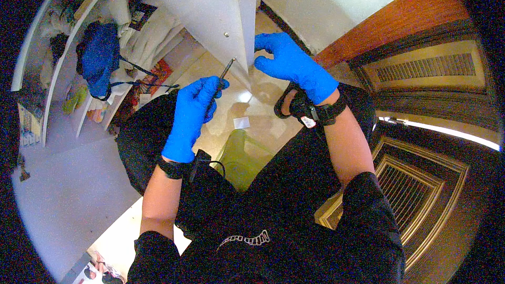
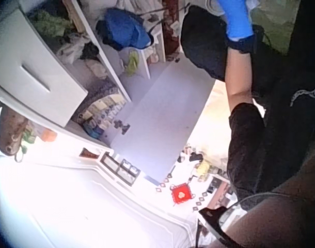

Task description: Screwing a screw into a white cabinet door using a manual screwdriver while wearing blue gloves.

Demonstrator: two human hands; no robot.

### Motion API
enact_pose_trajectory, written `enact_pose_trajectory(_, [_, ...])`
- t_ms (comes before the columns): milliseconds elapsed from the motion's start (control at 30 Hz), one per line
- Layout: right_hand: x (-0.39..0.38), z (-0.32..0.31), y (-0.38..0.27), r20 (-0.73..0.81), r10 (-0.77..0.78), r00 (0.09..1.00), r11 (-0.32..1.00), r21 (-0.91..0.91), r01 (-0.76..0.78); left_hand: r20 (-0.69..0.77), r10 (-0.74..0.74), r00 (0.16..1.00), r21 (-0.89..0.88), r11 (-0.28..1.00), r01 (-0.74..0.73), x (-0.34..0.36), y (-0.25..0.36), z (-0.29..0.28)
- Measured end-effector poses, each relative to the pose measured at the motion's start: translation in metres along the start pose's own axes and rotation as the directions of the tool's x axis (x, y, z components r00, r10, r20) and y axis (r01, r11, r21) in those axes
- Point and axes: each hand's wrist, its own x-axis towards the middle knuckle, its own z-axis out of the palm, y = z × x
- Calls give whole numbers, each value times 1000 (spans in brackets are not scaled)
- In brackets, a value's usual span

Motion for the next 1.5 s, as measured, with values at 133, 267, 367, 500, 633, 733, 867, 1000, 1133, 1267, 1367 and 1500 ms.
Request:
enact_pose_trajectory(133, [0, -1, 1, 29, 31, 999, 1000, -1, -31, 323, -176, 930, -358, 887, 292, 1, 9, -13])
enact_pose_trajectory(267, [0, 0, 2, 12, 9, 1000, 999, 49, -10, 183, -153, 971, -273, 941, 200, -6, 19, 3])
enact_pose_trajectory(367, [1, 2, 1, 8, 2, 1000, 998, 60, -2, -47, 59, 997, 26, 998, -57, -2, 5, -1])
enact_pose_trajectory(500, [2, 1, 1, 12, -9, 1000, 1000, 19, 9, -135, 418, 898, 371, 862, -346, 0, -10, 0])
enact_pose_trajectory(633, [1, -1, -7, 9, 14, 1000, 1000, 0, -14, -146, 575, 805, 483, 752, -449, 5, -19, -2])
enact_pose_trajectory(733, [2, 2, -7, -27, 13, 1000, 1000, 8, -13, -147, 582, 800, 476, 751, -458, 6, -20, -1])
enact_pose_trajectory(867, [2, -2, 3, -4, -21, 1000, 997, -68, 21, 142, 71, 987, -162, 986, -48, 7, -9, -10])
enact_pose_trajectory(1000, [2, -3, -6, 28, 30, 999, 999, -39, -29, 657, -86, 749, -621, 501, 603, 14, -15, -19])
enact_pose_trajectory(1133, [0, -4, -18, 24, 81, 996, 996, -42, -80, 568, -126, 813, -597, 616, 513, 5, -9, -11])
enact_pose_trajectory(1267, [1, -2, -8, 13, 25, 1000, 998, -52, -24, -46, 200, 979, 192, 963, -188, -1, -10, 2])
enact_pose_trajectory(1367, [2, -2, -11, 27, 32, 999, 998, -60, -30, -87, 574, 814, 503, 731, -461, 1, -13, -1])
enact_pose_trajectory(1500, [2, -5, -17, 40, 69, 997, 996, -63, -67, -118, 607, 786, 599, 675, -431, -7, 3, 2])
